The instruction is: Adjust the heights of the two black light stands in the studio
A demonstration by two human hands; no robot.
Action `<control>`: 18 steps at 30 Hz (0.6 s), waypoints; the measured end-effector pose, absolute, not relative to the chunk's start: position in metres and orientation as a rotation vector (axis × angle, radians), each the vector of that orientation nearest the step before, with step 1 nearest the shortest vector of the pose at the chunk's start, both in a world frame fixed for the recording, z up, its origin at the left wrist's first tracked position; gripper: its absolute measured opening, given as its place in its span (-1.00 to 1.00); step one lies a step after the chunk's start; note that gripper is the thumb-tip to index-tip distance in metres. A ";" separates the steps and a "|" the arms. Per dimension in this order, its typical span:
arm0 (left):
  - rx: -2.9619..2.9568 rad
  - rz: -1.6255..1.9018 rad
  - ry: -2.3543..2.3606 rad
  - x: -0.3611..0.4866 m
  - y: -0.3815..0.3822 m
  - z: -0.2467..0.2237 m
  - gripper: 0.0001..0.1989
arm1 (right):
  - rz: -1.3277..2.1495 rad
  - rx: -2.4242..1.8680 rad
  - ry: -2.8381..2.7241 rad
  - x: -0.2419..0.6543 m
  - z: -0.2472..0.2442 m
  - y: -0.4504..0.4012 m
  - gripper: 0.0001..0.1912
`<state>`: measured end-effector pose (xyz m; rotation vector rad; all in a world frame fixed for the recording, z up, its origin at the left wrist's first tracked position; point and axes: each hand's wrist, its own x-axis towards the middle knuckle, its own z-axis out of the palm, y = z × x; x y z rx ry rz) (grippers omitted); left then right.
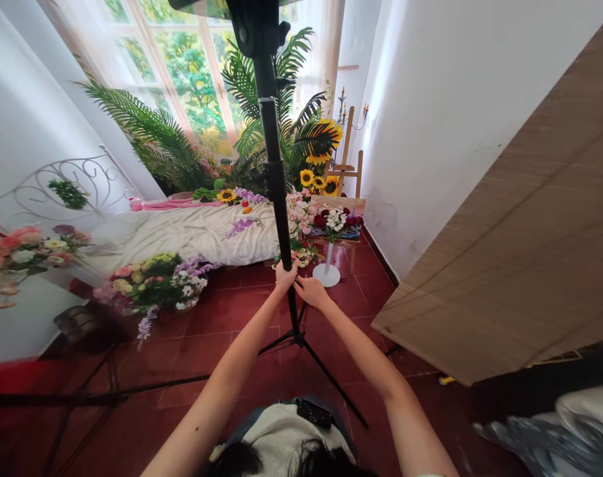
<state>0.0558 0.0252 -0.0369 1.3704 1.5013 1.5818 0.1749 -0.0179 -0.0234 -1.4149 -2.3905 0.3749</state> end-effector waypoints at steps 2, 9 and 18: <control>1.356 1.584 1.494 0.056 0.025 -0.036 -0.79 | 0.413 -1.376 -2.385 0.176 -0.026 -0.016 -0.62; 1.348 1.542 1.383 0.053 0.025 -0.039 -0.78 | 0.302 -1.470 -2.328 0.173 -0.032 -0.023 -0.59; 1.252 1.555 1.133 0.034 -0.009 -0.048 -0.57 | 0.123 -1.446 -2.103 0.161 -0.048 -0.038 -0.50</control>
